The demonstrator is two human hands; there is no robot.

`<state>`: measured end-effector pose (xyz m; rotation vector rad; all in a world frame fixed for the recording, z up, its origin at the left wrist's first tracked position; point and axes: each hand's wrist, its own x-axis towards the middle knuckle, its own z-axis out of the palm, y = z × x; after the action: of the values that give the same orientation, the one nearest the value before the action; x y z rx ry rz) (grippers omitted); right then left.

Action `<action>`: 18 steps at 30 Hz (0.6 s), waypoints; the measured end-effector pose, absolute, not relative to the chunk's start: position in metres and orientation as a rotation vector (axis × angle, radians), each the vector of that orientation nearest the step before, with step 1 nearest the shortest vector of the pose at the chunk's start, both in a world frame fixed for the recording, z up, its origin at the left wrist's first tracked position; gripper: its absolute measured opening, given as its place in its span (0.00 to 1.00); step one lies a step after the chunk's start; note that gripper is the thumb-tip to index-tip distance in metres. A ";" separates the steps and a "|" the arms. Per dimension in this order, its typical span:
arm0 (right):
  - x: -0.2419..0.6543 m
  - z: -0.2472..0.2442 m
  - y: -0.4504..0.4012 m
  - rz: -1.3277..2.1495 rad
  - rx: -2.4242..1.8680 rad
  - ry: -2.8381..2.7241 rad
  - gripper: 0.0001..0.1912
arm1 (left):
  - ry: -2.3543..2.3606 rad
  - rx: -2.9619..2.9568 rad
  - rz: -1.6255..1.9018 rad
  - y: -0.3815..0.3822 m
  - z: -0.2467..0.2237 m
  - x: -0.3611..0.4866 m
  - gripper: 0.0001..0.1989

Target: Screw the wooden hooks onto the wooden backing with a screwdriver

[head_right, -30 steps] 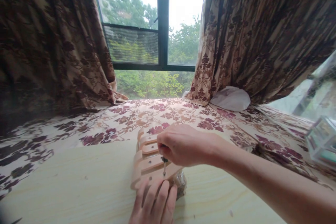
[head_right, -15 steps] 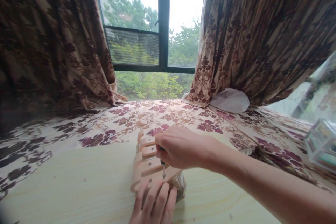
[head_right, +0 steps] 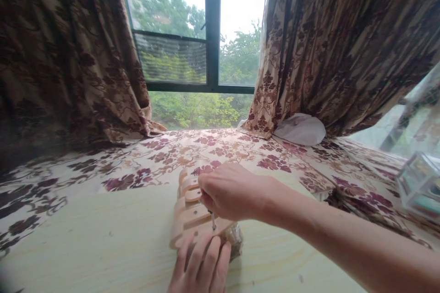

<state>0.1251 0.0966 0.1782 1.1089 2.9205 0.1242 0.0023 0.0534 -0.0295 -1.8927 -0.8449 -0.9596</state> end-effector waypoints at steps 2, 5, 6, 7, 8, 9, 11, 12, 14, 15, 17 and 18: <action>0.126 0.182 0.096 0.104 1.112 2.905 0.09 | -0.854 -1.891 -0.958 0.053 -0.029 0.002 0.12; 0.129 0.187 0.095 0.018 1.057 2.906 0.05 | -0.872 -1.907 -0.926 0.051 -0.028 0.002 0.13; 0.130 0.188 0.094 -0.005 1.035 2.914 0.05 | -0.873 -1.913 -0.919 0.051 -0.027 0.001 0.13; 0.130 0.188 0.094 -0.019 1.018 2.924 0.06 | -0.872 -1.920 -0.914 0.050 -0.027 0.001 0.13; 0.131 0.186 0.094 -0.018 1.016 2.935 0.06 | -0.868 -1.923 -0.913 0.050 -0.027 0.001 0.13; 0.131 0.184 0.095 -0.009 1.030 2.941 0.07 | -0.865 -1.923 -0.915 0.050 -0.027 0.001 0.13; 0.131 0.178 0.096 0.009 1.076 2.953 0.08 | -0.868 -1.925 -0.911 0.049 -0.027 0.001 0.14; 0.131 0.176 0.097 0.017 1.101 2.955 0.08 | -0.872 -1.924 -0.910 0.048 -0.027 0.002 0.15; 0.130 0.174 0.097 0.033 1.143 2.951 0.08 | -0.875 -1.925 -0.896 0.048 -0.027 0.002 0.15; 0.130 0.174 0.098 0.042 1.153 2.945 0.09 | -0.872 -1.928 -0.886 0.047 -0.026 0.001 0.15; 0.131 0.178 0.097 0.057 1.159 2.920 0.08 | -0.860 -1.932 -0.880 0.047 -0.026 0.001 0.15; 0.131 0.180 0.097 0.058 1.151 2.910 0.08 | -0.860 -1.935 -0.881 0.047 -0.025 0.001 0.15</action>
<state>0.1313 0.0966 0.1802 1.1514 2.9095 0.0581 0.0008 0.0470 -0.0253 -1.9354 -0.8605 -0.8814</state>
